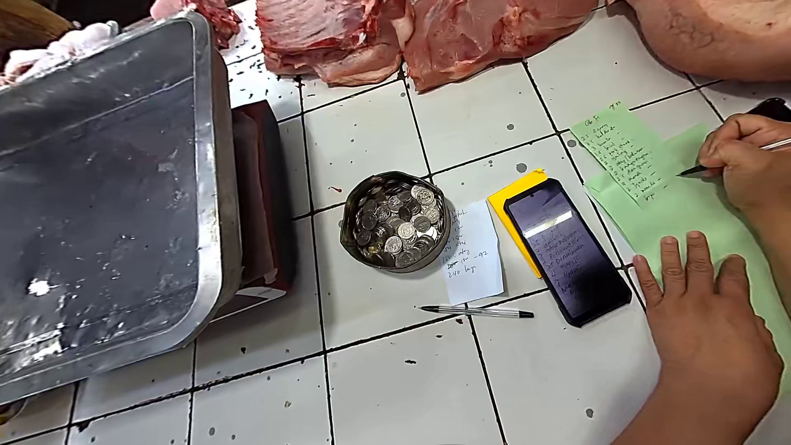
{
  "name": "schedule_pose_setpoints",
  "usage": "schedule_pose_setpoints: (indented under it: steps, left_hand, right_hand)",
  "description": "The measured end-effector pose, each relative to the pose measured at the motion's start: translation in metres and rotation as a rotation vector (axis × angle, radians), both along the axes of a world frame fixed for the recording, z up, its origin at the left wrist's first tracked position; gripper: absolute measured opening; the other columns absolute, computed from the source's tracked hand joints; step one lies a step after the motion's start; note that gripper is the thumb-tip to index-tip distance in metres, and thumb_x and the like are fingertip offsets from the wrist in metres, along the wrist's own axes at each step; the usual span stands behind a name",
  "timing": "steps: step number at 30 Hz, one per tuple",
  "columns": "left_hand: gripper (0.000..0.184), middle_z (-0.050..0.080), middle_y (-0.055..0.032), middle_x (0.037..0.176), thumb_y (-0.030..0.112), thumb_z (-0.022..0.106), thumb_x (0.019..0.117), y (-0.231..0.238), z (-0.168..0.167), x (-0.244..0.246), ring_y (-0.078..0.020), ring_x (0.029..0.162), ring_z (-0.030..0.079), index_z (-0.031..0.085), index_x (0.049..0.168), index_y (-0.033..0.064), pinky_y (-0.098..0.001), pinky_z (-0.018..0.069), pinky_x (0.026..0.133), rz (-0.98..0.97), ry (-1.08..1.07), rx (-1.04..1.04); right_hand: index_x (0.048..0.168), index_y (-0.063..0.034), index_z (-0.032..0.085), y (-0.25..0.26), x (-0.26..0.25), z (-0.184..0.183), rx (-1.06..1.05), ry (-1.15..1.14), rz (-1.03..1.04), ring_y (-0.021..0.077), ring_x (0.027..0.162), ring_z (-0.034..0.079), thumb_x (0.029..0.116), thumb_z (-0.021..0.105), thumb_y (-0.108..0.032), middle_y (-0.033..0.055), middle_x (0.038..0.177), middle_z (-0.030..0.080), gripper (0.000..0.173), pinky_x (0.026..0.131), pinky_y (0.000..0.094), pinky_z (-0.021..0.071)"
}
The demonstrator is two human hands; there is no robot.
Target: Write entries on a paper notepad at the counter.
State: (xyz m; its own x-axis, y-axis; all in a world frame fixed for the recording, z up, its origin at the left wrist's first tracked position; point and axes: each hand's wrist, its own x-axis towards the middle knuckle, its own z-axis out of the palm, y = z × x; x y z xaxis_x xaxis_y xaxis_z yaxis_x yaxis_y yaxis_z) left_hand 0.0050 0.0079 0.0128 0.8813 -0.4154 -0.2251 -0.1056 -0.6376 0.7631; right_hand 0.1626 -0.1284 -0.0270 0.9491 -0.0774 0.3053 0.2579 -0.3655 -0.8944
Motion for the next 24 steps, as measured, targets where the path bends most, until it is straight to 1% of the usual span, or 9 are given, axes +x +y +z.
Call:
schedule_pose_setpoints:
  steps: [3,6,12,17,20,24]
  left_hand:
    - [0.057,0.031,-0.0087,0.167,0.020,0.063,0.0957,-0.002,-0.002,0.000,-0.0337,0.157,0.019,0.051,0.152,0.0181,-0.0592,0.0047,0.125,0.021,-0.022,0.007]
    - [0.057,0.034,-0.0095,0.166,0.021,0.063,0.0948,-0.004,-0.004,-0.002,-0.0356,0.156,0.022,0.053,0.151,0.0179,-0.0611,0.0062,0.124,0.033,-0.054,0.016]
    - [0.056,0.037,-0.0107,0.164,0.024,0.065,0.0934,-0.006,-0.008,-0.003,-0.0381,0.155,0.025,0.056,0.149,0.0181,-0.0630,0.0073,0.123,0.048,-0.102,0.036]
    - [0.056,0.041,-0.0116,0.162,0.026,0.067,0.0923,-0.008,-0.014,-0.006,-0.0392,0.153,0.029,0.058,0.147,0.0173,-0.0655,0.0099,0.122,0.071,-0.163,0.039]
    - [0.056,0.040,-0.0109,0.162,0.027,0.066,0.0936,-0.007,-0.013,-0.005,-0.0383,0.154,0.027,0.057,0.148,0.0187,-0.0651,0.0086,0.122,0.059,-0.143,0.057]
    - [0.055,0.041,-0.0115,0.161,0.027,0.066,0.0937,-0.008,-0.013,-0.006,-0.0384,0.153,0.028,0.057,0.147,0.0186,-0.0652,0.0083,0.122,0.065,-0.149,0.050]
  right_hand:
    - [0.069,-0.0244,0.050,0.006,-0.001,0.005,0.014,-0.008,-0.007,-0.0096,0.053,0.050,0.0804,0.049,0.001,-0.0197,0.061,0.055,0.027,0.050,0.0090,0.0401]
    - [0.068,-0.0220,0.049,0.005,-0.002,0.006,0.023,-0.009,-0.015,-0.0093,0.051,0.048,0.0790,0.049,0.002,-0.0182,0.059,0.054,0.026,0.049,0.0098,0.0383]
    - [0.068,-0.0203,0.046,0.002,-0.001,0.002,0.019,0.006,-0.015,-0.0068,0.048,0.042,0.0802,0.049,0.000,-0.0152,0.056,0.047,0.024,0.047,0.0126,0.0331]
    - [0.066,-0.0199,0.045,0.001,0.000,0.001,0.030,0.004,-0.007,-0.0060,0.048,0.041,0.0812,0.049,0.000,-0.0139,0.056,0.047,0.025,0.046,0.0131,0.0310]
    - [0.067,-0.0197,0.044,0.002,0.000,0.001,0.034,0.001,-0.001,-0.0065,0.048,0.040,0.0816,0.049,0.000,-0.0139,0.056,0.047,0.025,0.046,0.0129,0.0301]
    - [0.066,-0.0197,0.045,0.002,0.000,0.000,0.035,-0.006,-0.011,-0.0063,0.047,0.040,0.0820,0.049,0.000,-0.0139,0.055,0.047,0.026,0.045,0.0130,0.0298]
